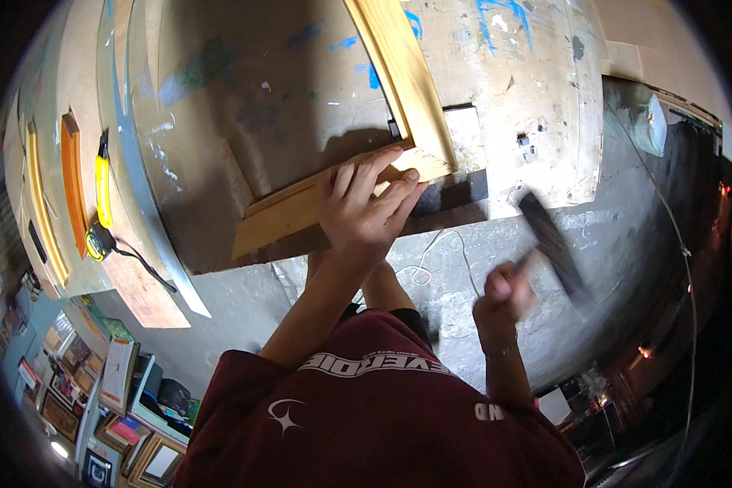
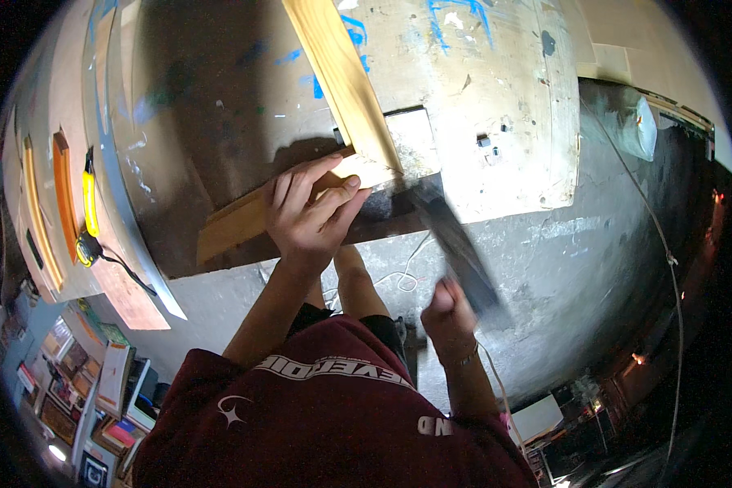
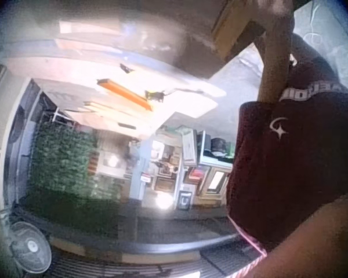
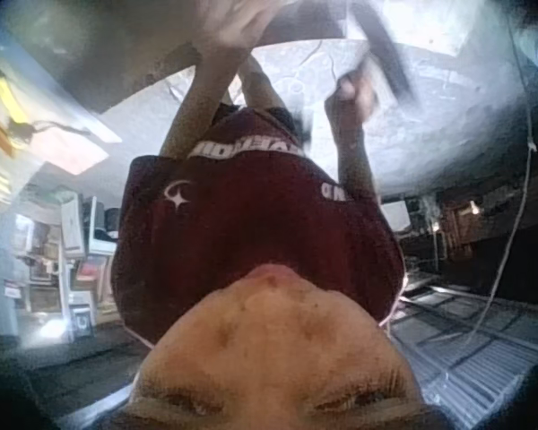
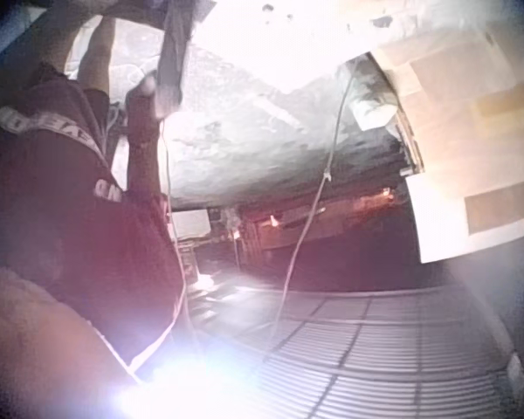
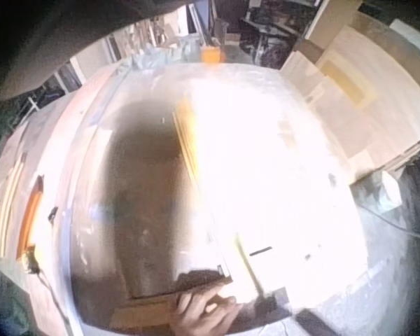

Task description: The person assembles a wooden frame by hammering nails into pre-drilled holes on a workbench. They repeatedly position nails, strike them with a hammer, and adjust the frame pieces to align joints.

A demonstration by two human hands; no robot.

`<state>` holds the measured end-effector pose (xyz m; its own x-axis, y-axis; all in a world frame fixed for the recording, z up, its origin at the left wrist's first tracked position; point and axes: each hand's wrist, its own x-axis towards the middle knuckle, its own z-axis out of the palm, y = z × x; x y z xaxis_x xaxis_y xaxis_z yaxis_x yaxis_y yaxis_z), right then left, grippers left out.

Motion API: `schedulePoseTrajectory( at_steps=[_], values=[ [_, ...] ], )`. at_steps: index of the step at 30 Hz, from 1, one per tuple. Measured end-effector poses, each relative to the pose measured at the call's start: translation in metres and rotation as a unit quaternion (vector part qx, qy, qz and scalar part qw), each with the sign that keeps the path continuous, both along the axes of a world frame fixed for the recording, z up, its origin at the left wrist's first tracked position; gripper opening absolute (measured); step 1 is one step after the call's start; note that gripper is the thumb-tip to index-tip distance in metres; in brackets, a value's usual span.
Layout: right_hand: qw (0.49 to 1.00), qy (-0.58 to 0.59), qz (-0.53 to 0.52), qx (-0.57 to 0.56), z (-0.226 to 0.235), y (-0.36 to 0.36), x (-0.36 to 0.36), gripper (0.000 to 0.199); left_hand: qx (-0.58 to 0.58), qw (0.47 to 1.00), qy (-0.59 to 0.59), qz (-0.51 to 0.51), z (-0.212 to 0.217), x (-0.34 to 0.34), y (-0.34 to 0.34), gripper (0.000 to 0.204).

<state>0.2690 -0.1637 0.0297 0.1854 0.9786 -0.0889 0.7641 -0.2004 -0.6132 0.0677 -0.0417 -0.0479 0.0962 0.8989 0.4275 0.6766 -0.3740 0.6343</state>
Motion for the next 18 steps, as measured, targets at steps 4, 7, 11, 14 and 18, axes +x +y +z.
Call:
schedulePoseTrajectory(
  at_steps=[4,7,11,14,18],
  values=[
    [0.995,-0.05,-0.034,-0.079,-0.012,0.011,0.013,0.024,-0.015,1.0,0.005,-0.011,-0.001,-0.001,-0.002,0.023],
    [0.987,-0.03,-0.159,-0.022,-0.022,0.013,0.032,0.025,-0.009,0.999,0.03,-0.022,-0.003,-0.002,-0.004,0.023],
    [0.952,-0.152,-0.265,0.008,-0.061,0.023,0.071,0.022,-0.032,0.997,0.062,-0.036,0.0,-0.005,-0.007,0.027],
    [0.944,-0.138,-0.295,0.05,-0.088,0.03,0.088,0.029,-0.03,0.996,0.074,-0.038,0.003,-0.003,-0.004,0.023],
    [0.922,-0.317,-0.206,0.089,-0.088,0.05,0.08,0.035,-0.005,0.995,0.071,-0.064,0.008,-0.004,0.001,0.028]
  ],
)
